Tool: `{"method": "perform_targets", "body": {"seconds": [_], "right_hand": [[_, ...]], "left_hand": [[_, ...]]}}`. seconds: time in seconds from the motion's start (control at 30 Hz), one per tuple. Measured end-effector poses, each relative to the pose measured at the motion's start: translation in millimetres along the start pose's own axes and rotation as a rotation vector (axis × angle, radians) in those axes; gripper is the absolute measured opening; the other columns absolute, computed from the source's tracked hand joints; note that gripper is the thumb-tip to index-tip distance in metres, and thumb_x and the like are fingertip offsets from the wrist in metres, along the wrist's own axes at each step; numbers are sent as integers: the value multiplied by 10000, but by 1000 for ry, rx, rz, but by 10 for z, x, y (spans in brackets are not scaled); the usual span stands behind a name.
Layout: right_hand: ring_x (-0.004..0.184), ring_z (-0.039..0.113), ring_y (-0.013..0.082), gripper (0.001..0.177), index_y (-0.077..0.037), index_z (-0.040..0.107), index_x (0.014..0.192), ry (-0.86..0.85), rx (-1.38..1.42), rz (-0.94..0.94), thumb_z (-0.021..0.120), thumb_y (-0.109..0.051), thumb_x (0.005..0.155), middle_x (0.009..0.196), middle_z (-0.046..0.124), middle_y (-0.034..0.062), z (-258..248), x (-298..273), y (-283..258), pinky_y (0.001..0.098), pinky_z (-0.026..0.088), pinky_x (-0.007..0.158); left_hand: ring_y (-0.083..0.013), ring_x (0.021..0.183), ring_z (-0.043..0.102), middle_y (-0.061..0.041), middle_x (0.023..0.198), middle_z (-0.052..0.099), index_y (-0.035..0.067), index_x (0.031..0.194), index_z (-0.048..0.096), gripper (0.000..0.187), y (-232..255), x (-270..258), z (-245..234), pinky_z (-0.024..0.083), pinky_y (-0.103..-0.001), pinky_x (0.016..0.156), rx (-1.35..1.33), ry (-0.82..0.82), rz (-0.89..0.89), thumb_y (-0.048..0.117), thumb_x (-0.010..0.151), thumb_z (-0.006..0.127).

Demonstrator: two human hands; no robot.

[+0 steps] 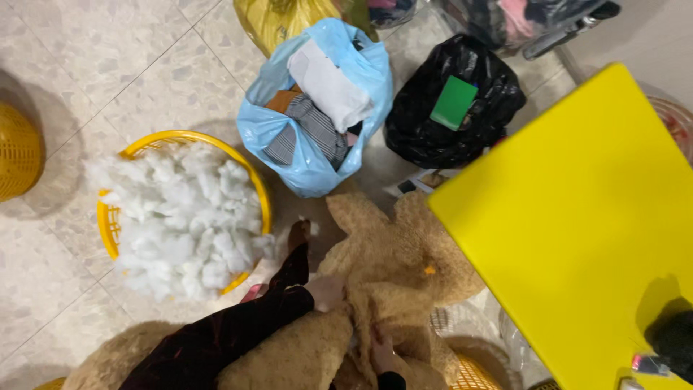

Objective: The person repeatedly takes handfuls of white polyester fiberfill from a yellow basket and pushes them into an opening on the back of a large teddy bear. The person works by hand, pressing and distributing the stuffing inside the bear's torso.

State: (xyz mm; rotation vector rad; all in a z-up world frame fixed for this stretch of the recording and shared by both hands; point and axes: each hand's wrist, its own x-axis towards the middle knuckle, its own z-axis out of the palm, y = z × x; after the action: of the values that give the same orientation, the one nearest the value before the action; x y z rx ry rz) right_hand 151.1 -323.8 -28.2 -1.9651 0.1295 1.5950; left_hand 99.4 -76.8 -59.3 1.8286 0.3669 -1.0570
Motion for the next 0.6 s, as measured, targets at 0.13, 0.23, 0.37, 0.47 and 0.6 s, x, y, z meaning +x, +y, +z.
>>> {"method": "perform_targets", "body": {"seconds": [0.13,0.23,0.37,0.47,0.6], "right_hand": [[996,699,262,300,-29,679,1213,-107,148,120,637,-156,945,1111,746,125,211,73,-190,393,562,890],[1010,700,251,306,-17,679,1221,-110,259,187,646,-130,939,1118,748,125,269,337,-55,382,563,907],[881,706,247,216,0,710,1073,-25,-156,-333,733,-125,899,957,754,149,96,759,297,382,586,814],[858,659,267,163,25,687,1033,13,-283,-258,701,-81,909,942,681,180,-67,1010,601,391,571,784],[849,663,258,150,28,686,1026,88,-242,-348,673,-36,891,926,685,172,-54,1193,877,380,563,773]], "left_hand": [[-435,1087,621,-259,1164,673,32,1254,670,403,-639,-316,43,484,-523,894,-228,-83,248,275,957,546],[-417,1038,659,-252,1100,700,27,1155,701,367,-853,-407,-81,510,-503,887,-255,-110,131,301,989,523],[-431,990,663,-244,1042,692,14,1093,628,283,-590,-556,-270,512,-533,839,-161,159,167,251,969,537],[-442,949,667,-241,983,696,25,1115,603,283,-319,-569,-496,510,-552,808,-164,248,113,245,941,561],[-428,898,690,-224,964,713,11,1113,586,277,-85,-548,-567,524,-543,769,-46,353,239,226,939,582]]}}
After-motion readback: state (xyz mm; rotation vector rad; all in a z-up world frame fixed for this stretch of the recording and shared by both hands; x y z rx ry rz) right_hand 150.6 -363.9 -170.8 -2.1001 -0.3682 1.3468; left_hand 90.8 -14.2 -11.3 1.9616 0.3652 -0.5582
